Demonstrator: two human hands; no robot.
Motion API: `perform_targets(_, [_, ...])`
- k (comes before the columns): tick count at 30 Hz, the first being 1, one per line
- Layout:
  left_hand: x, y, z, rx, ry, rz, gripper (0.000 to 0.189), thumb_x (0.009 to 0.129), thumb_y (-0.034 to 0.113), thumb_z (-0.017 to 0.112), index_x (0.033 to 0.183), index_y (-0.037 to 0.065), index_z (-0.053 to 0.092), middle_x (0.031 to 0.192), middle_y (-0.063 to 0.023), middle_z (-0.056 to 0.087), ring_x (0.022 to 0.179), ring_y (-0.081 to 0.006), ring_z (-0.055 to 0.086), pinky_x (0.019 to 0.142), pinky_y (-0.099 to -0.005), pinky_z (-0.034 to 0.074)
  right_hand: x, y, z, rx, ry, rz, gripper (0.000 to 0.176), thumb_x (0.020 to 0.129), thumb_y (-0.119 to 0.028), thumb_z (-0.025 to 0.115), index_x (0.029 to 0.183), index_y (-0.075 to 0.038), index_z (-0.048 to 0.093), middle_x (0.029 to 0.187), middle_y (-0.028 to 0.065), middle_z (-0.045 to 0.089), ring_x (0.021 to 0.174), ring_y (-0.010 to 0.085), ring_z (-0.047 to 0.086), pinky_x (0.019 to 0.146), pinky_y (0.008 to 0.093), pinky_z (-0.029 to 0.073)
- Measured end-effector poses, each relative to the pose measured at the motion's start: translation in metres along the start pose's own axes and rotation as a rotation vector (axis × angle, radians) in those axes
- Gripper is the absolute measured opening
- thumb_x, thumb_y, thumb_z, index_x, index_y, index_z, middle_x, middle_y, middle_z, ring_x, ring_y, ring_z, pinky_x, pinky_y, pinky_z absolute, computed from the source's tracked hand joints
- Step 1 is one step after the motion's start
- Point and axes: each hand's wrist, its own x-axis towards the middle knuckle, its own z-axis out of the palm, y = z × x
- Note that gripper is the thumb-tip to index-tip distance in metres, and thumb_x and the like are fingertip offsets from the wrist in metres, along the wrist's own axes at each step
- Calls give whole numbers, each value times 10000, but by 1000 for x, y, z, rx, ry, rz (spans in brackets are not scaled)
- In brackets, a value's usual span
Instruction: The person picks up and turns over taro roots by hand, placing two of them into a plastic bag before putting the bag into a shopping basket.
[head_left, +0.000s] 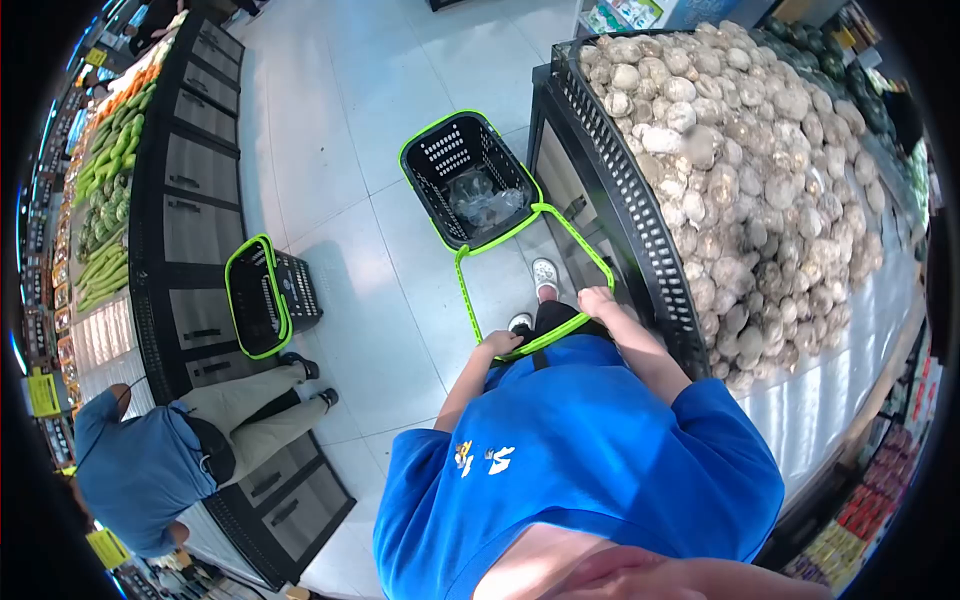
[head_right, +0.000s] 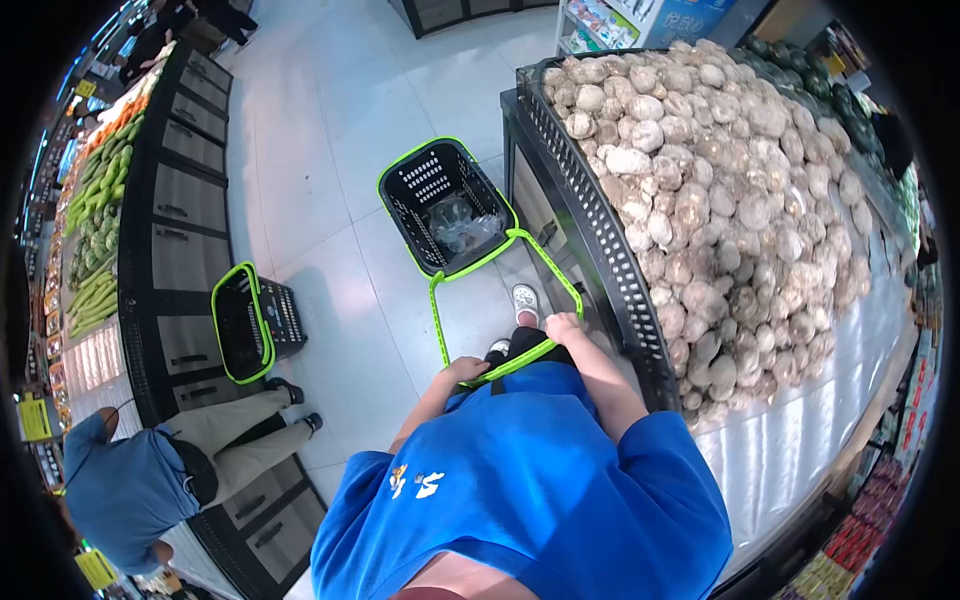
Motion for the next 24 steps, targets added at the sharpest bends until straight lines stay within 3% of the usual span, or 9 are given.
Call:
perform_targets(1, [-10,10,-7,-236,-250,-189,545,845,481,332,936,22,612,958,-198,594,935,-307,559,814,-375,429,-2,-4,7,9,11,13,280,797,-292,426,826,-123,648,896,122,626,868,282,595,740,401,465])
perform_targets(3, [-8,-3,8,13,-206,-228,609,863,499,250,925,12,611,968,-219,582,952,-327,545,841,-386,412,-12,-17,7,22,46,17,292,796,-307,424,824,-121,648,883,123,628,857,280,599,749,408,462])
perform_targets(4, [7,-41,44,66,80,-42,636,867,493,205,927,6,608,981,-216,578,968,-326,538,860,-388,401,-27,-29,-3,0,18,36,300,800,-312,416,843,-123,644,869,118,631,840,273,603,747,396,452])
perform_targets(7, [-40,-16,33,83,168,-133,558,868,463,196,954,118,626,984,-141,599,981,-295,538,869,-382,399,-33,-41,27,-59,29,-39,373,854,-323,329,846,-130,649,865,89,640,855,230,599,834,390,369])
perform_targets(9, [-43,-31,34,132,118,-169,552,865,466,208,953,118,627,973,-141,604,981,-286,541,864,-378,404,-45,-57,38,-29,24,-37,477,891,-388,267,844,-101,645,859,94,640,863,243,593,884,394,339])
perform_targets(15, [-49,-75,38,158,56,-170,542,864,457,231,950,94,624,971,-140,606,977,-290,544,865,-391,403,-72,-83,70,96,108,-70,539,891,-424,255,861,-53,645,910,127,625,928,281,563,932,424,310])
perform_targets(17, [-57,-70,45,137,100,-189,551,867,449,226,939,71,621,965,-143,606,964,-297,549,862,-395,404,-77,-84,73,80,74,-70,556,891,-437,244,876,-55,648,936,134,618,959,283,549,931,426,311])
perform_targets(19, [-65,-59,56,244,279,-165,545,869,434,224,927,66,621,966,-152,603,938,-306,559,850,-400,412,-81,-80,67,62,-29,-41,550,881,-459,253,953,-66,631,981,126,611,1004,260,536,964,411,284])
perform_targets(24, [-63,-40,80,230,354,-177,536,873,411,219,903,55,620,940,-166,605,901,-314,570,827,-408,424,-88,-57,77,14,9,-63,547,882,-444,250,919,-60,639,974,116,614,992,267,542,918,425,323])
